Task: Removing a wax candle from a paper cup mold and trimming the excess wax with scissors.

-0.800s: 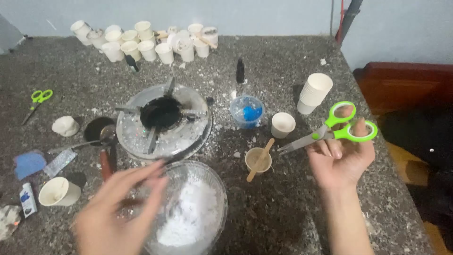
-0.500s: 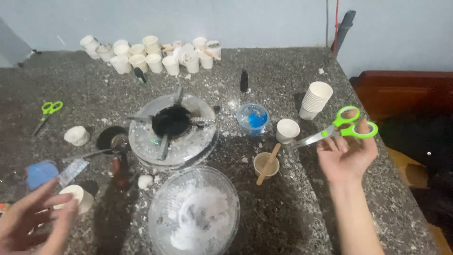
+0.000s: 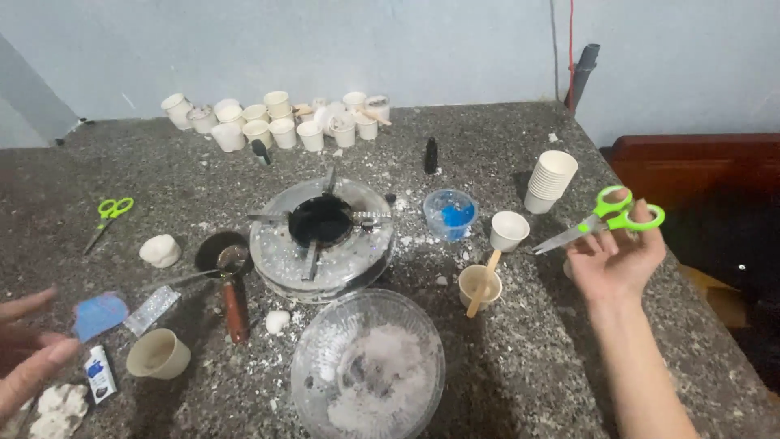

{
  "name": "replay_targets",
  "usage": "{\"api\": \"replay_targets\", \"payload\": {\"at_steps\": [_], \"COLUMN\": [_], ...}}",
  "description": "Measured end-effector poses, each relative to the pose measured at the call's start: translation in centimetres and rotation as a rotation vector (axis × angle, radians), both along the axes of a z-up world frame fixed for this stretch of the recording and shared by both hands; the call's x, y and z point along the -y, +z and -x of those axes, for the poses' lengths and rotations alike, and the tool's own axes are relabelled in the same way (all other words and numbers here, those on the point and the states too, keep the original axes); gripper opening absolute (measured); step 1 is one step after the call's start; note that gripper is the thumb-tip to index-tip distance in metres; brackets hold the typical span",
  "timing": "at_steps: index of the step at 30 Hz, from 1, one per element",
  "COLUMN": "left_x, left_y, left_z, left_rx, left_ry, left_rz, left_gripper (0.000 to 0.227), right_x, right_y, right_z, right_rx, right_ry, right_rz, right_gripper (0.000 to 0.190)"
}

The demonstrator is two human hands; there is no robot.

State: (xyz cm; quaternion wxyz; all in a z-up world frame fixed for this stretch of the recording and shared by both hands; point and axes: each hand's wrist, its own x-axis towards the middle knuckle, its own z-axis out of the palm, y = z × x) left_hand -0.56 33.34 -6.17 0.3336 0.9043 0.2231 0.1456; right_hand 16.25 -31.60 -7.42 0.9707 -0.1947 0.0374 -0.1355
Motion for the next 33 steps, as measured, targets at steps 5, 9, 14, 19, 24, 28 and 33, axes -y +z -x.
{"api": "replay_targets", "payload": {"at_steps": [5, 9, 14, 19, 24, 28, 33], "left_x": [10.3, 19.9, 20.9, 16.6, 16.9, 15.8, 13.1], "left_y": [8.4, 13.3, 14.1, 10.4, 10.8, 10.0, 8.2], "left_z": [0.4, 0.9, -0.2, -2.8, -4.7, -4.6, -6.0], "left_rx": [0.064, 0.131, 0.172, 0.204, 0.094, 0.133, 0.136], "left_ry": [-0.079, -0.107, -0.194, -0.136, -0.11, -0.11, -0.112], "left_rz": [-0.013, -0.026, -0.055, 0.051, 0.02, 0.103, 0.077], "left_gripper": [0.076, 0.055, 0.061, 0.071, 0.073, 0.064, 0.067], "right_x": [1.3, 2.1, 2.4, 3.1, 3.9, 3.7, 3.3], "right_y": [-0.6, -0.1, 0.1, -0.1, -0.6, -0.5, -0.8], "right_z": [0.4, 0.6, 0.3, 0.1, -0.4, -0.2, -0.5], "right_rx": [0.196, 0.239, 0.225, 0.112, 0.245, 0.357, 0.353], "right_ry": [0.056, 0.124, 0.064, -0.005, -0.022, 0.072, 0.1], "right_rz": [0.042, 0.016, 0.0, -0.026, -0.078, 0.024, 0.048], "right_gripper": [0.016, 0.02, 0.022, 0.021, 0.021, 0.016, 0.023]}}
